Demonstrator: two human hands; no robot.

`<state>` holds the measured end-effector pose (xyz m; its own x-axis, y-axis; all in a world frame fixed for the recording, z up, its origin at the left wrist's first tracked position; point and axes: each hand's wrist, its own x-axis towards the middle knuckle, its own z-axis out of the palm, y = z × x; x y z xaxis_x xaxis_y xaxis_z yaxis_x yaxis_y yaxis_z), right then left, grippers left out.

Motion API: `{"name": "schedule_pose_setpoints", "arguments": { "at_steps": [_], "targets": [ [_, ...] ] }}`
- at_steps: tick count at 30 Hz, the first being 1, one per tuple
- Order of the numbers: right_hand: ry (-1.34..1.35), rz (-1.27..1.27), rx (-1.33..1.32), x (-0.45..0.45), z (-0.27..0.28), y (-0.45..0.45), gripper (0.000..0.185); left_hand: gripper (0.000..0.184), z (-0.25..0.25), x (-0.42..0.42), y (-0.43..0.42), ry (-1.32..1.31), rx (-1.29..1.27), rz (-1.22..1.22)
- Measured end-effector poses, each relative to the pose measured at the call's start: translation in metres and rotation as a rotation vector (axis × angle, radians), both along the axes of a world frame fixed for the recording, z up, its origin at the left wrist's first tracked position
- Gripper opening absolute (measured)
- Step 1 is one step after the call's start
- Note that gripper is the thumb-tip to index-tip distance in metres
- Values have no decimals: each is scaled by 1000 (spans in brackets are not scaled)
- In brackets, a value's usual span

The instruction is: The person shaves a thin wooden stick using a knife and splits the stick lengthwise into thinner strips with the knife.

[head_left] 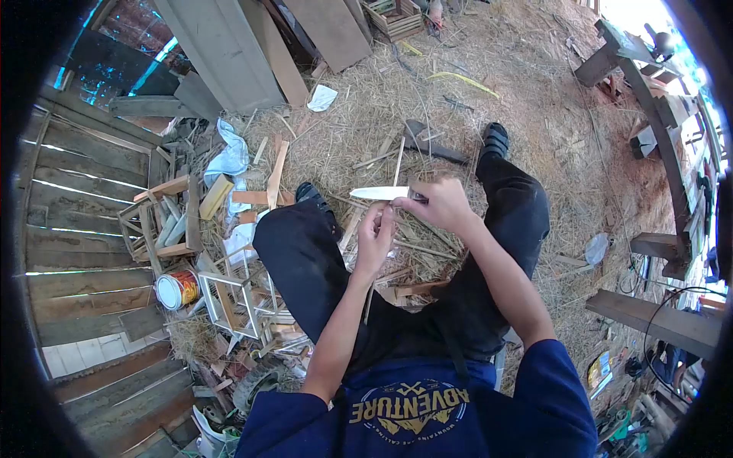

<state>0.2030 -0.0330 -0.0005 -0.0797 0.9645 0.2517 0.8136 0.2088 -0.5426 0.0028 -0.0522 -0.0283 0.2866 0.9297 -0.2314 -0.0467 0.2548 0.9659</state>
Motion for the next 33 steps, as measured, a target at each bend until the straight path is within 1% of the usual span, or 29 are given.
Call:
{"name": "schedule_pose_setpoints", "arguments": {
  "at_steps": [1, 2, 5, 6, 9, 10, 13, 14, 15, 17, 20, 23, 24, 25, 26, 27, 30, 31, 33],
  "targets": [
    [-21, 68, 14, -1, 0, -4, 48, 34, -3, 0, 1, -6, -12, -4],
    [12, 15, -3, 2, 1, -1, 51, 34, -7, 0, 1, -13, -26, -8],
    [131, -272, -106, 13, 8, 14, 51, 33, -1, 8, -1, 2, 43, 5],
    [64, -261, -79, 12, 7, 14, 51, 31, -3, 7, -2, 19, 44, 9],
    [-20, 44, -52, -1, 6, -7, 50, 27, -2, 0, -5, 18, 27, 28],
    [-38, 98, -3, -5, -1, -12, 50, 26, -3, -1, -2, 34, 50, 27],
    [-20, -63, -10, 5, -3, 3, 55, 24, -6, 3, -1, 77, 100, 5],
    [67, -234, -57, 12, 3, 8, 55, 24, -5, 5, -2, 94, 111, -13],
    [175, -344, -93, 16, 4, 13, 54, 23, -4, 7, -4, 112, 124, -32],
    [74, -235, -70, 18, 7, 10, 54, 23, -9, 8, -7, 83, 129, 5],
    [-9, 90, -30, 2, -1, -13, 55, 23, -6, 6, -5, 76, 155, 29],
    [18, -27, -58, 6, -3, -6, 56, 23, -4, 10, -4, 101, 203, 26],
    [64, -168, -76, 13, 0, 0, 54, 24, -3, 11, -6, 114, 195, 9],
    [197, -308, -114, 15, 14, 5, 53, 24, -2, 10, -7, 129, 187, -9],
    [192, -309, -96, 18, 10, 7, 53, 24, -2, 9, -9, 123, 129, -58],
    [185, -312, -76, 19, 8, 8, 53, 24, -2, 7, -10, 101, 98, -53],
    [-19, 29, 8, 6, 4, -14, 53, 23, -6, 4, -6, 54, 39, -34],
    [-42, 18, -20, 1, 3, -18, 53, 23, -7, 4, -5, 58, 39, -25],
    [52, -38, -83, 5, 1, -10, 53, 22, -12, 5, -3, 65, 32, -27]
  ]
}}
